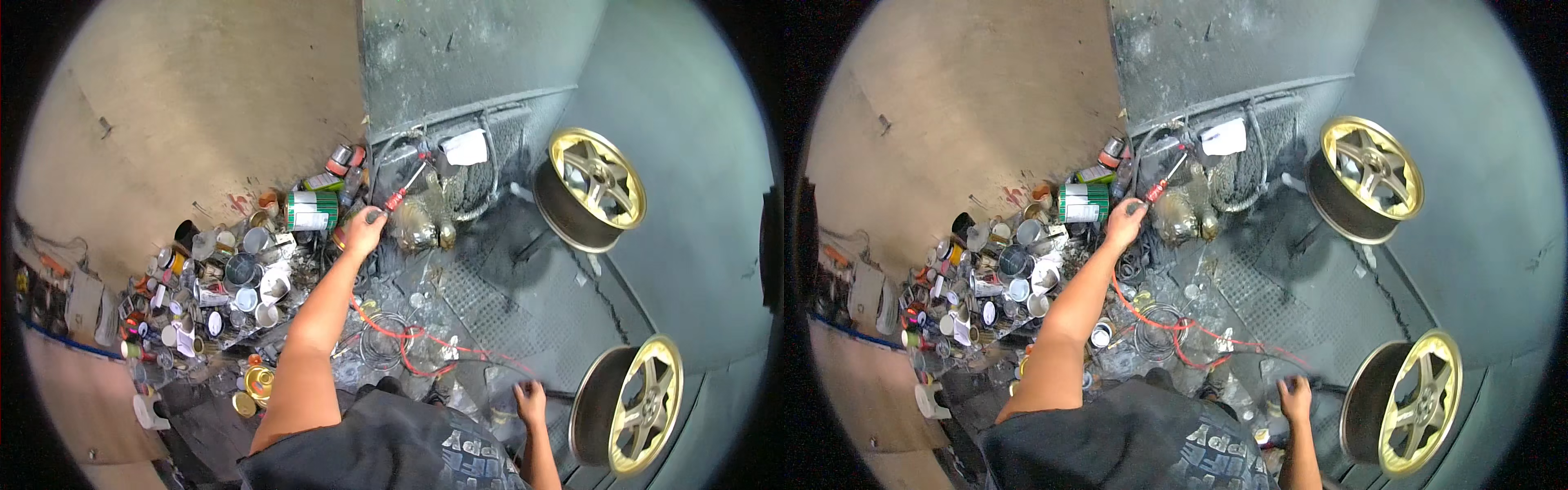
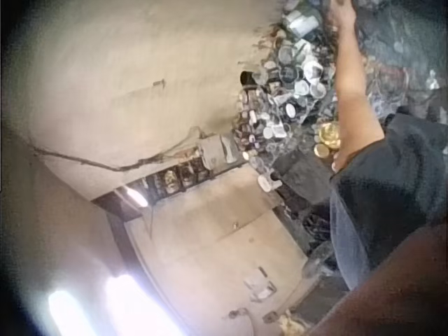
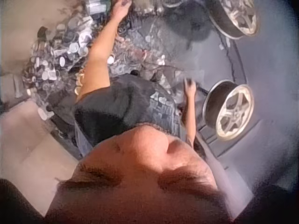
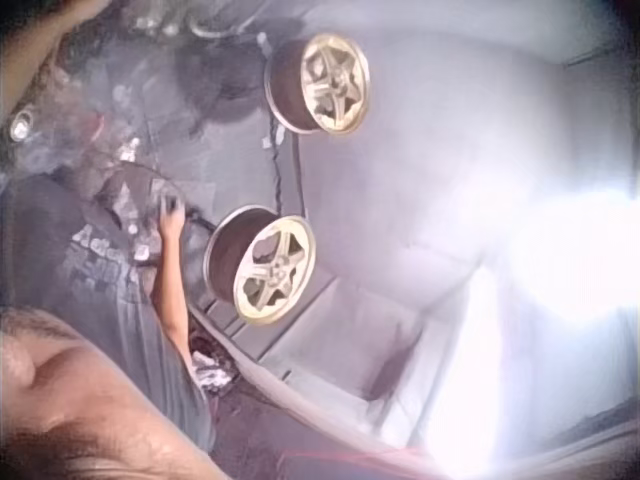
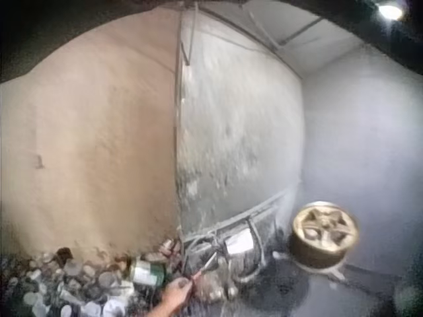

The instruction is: The person prepares a spray gun and applies paint to the centers of two gold rims in a paint booth.

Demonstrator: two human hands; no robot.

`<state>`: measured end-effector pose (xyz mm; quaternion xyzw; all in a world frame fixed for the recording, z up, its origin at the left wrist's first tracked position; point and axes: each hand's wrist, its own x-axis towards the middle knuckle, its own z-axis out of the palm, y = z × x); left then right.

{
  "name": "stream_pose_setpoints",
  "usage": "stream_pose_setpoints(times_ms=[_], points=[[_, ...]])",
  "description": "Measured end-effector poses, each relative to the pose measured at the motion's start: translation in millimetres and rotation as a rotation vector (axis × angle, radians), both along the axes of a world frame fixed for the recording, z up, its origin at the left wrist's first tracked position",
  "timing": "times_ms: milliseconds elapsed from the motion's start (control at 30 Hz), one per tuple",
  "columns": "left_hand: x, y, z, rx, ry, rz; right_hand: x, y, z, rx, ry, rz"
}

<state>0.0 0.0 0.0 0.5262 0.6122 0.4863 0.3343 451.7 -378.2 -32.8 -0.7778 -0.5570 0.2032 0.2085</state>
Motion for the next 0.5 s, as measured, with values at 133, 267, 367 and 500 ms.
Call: stream_pose_setpoints(times_ms=[133,267,367,500], points=[[42,-32,7,-0.039,0.029,0.065,-3,122,49,0.184,0.034,0.284],[116,-76,21,-0.131,-0.14,0.09,-41,251,98,0.306,0.229,0.436],[165,-117,8,-0.097,-0.174,0.128,-73,313,122,0.289,0.271,0.443],[226,-174,-2,-0.128,-0.265,0.145,-94,343,120,0.255,0.319,0.394]])
